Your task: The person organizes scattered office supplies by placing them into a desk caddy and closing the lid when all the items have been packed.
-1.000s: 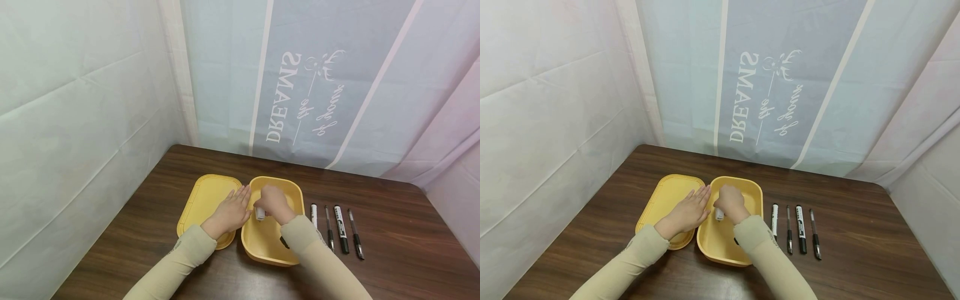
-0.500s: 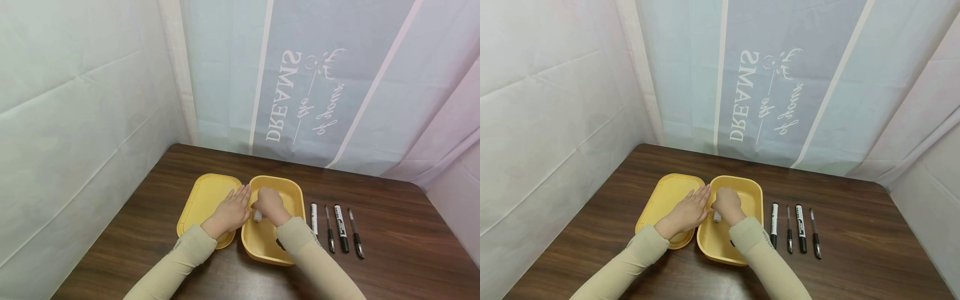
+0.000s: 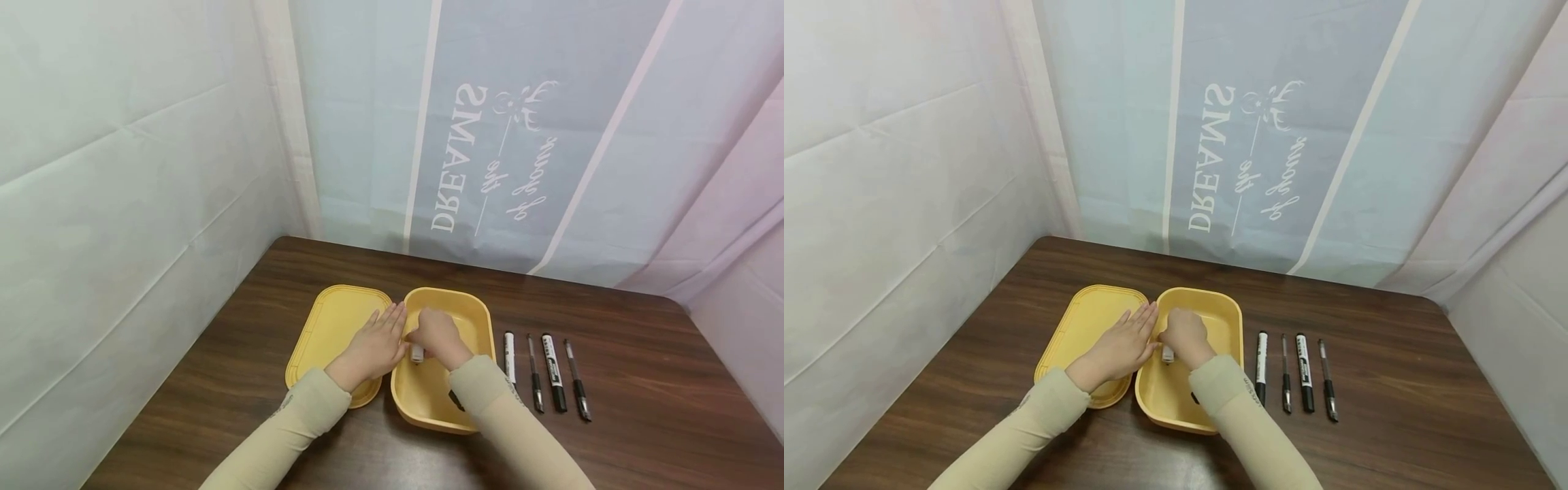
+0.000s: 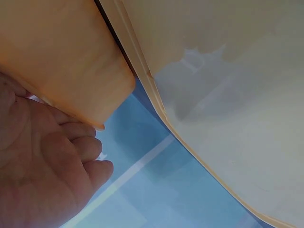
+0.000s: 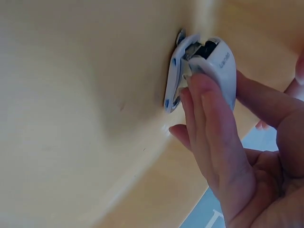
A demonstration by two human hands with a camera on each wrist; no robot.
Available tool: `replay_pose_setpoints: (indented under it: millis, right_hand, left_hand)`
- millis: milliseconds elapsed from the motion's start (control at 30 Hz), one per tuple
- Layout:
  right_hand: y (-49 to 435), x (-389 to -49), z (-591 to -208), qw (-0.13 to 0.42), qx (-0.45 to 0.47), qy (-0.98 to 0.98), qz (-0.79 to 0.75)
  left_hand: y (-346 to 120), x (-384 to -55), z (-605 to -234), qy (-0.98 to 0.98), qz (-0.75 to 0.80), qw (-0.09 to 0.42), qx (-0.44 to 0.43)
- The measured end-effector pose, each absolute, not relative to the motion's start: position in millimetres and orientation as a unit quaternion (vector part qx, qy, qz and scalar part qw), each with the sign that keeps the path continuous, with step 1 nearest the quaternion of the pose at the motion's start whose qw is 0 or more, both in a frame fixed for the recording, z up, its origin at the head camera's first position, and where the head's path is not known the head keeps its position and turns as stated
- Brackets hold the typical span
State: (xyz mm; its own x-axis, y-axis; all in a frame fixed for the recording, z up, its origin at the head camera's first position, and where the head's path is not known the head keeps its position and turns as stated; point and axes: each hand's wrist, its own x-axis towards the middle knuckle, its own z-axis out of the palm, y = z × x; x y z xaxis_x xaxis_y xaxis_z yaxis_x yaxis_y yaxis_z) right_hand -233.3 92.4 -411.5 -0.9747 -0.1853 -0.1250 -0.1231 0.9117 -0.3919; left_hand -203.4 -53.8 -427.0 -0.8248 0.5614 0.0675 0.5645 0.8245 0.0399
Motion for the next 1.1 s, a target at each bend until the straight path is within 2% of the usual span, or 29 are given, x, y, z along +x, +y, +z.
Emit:
replay_pose_setpoints:
  millis: [400, 633, 867, 1100]
  right_hand:
    - [106, -235, -404, 0.122, -0.07, 0.954, -0.266]
    - [119, -242, -403, 0.146, -0.041, 0.91, -0.386]
    - [136, -250, -407, 0.212, -0.014, 0.817, -0.536]
    - [146, -254, -405, 0.262, 0.01, 0.751, -0.607]
  left_hand:
    - [-54, -202, -428, -0.954, -0.028, 0.037, -0.296]
    - [-52, -202, -429, -0.954, -0.021, 0.037, -0.296]
    - [-52, -202, -428, -0.955, -0.023, 0.034, -0.293]
    - [-53, -202, -428, -0.954, -0.032, 0.039, -0.297]
